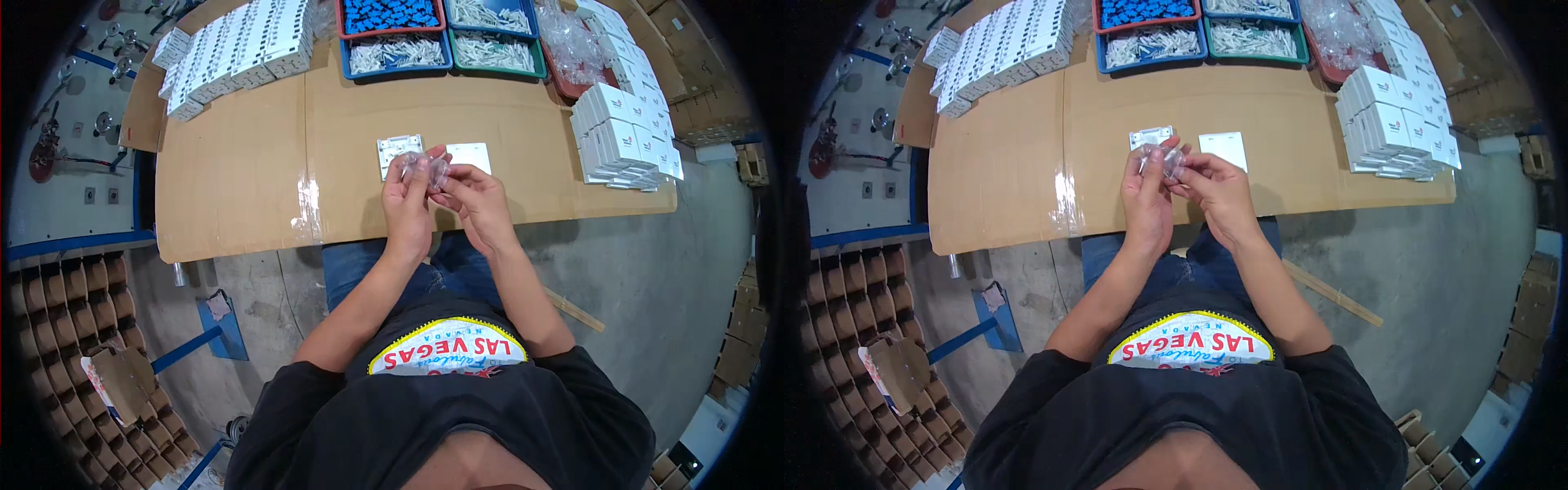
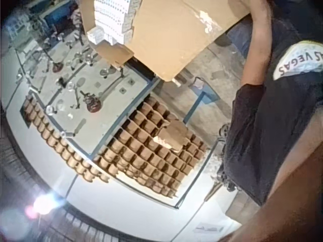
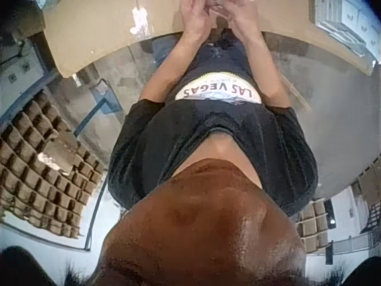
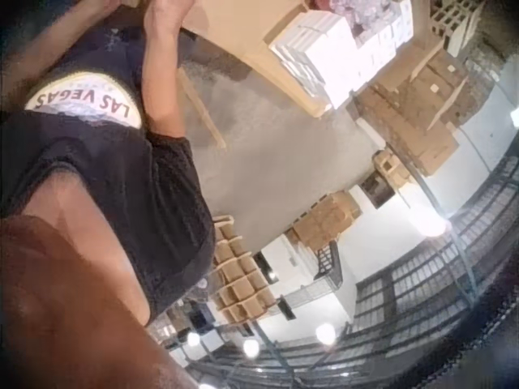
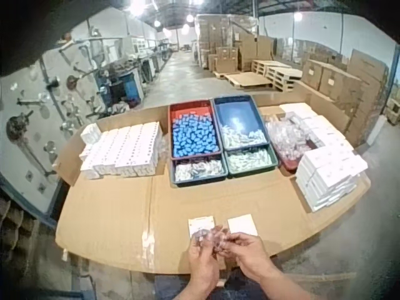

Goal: Assembling internal electronic parts into a plastic housing and packaging the finished items into small white boxes.

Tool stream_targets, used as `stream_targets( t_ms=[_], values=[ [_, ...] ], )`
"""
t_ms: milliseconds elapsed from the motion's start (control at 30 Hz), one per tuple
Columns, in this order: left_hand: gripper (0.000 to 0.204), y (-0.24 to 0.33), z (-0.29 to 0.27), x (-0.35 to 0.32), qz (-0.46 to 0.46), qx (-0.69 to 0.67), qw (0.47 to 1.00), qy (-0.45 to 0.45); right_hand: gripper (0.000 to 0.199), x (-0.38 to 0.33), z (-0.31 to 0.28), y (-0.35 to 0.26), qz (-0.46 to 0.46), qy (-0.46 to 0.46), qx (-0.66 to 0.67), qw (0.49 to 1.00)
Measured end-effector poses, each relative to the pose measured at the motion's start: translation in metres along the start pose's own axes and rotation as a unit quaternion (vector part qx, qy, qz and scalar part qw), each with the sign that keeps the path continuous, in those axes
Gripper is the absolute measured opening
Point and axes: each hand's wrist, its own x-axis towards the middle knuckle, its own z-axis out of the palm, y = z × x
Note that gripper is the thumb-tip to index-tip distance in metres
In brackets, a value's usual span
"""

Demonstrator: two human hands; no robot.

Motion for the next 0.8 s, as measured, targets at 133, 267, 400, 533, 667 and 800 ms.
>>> stream_targets(
  t_ms=[133,267,400,533,667,800],
  values=[
    [0.026,0.002,0.001,-0.002,0.019,-0.011,1.0,0.006,0.019,-0.003,0.0,0.008,0.036,-0.007,0.072,0.997],
    [0.027,0.005,0.001,-0.004,0.028,0.002,1.0,-0.005,0.021,-0.005,0.002,0.009,0.063,-0.023,0.12,0.991],
    [0.033,0.004,-0.009,-0.004,0.033,0.032,0.998,-0.039,0.02,0.0,-0.006,0.009,0.098,-0.067,0.132,0.984],
    [0.037,0.006,-0.003,-0.005,0.024,0.054,0.997,-0.046,0.019,0.003,-0.014,0.008,0.112,-0.064,0.142,0.981],
    [0.038,0.007,0.002,-0.005,0.033,0.053,0.997,-0.041,0.022,0.01,-0.023,0.018,0.113,-0.076,0.136,0.981],
    [0.04,0.011,-0.001,-0.002,0.026,0.062,0.997,-0.041,0.023,0.007,-0.019,0.013,0.119,-0.068,0.149,0.979]
  ],
)
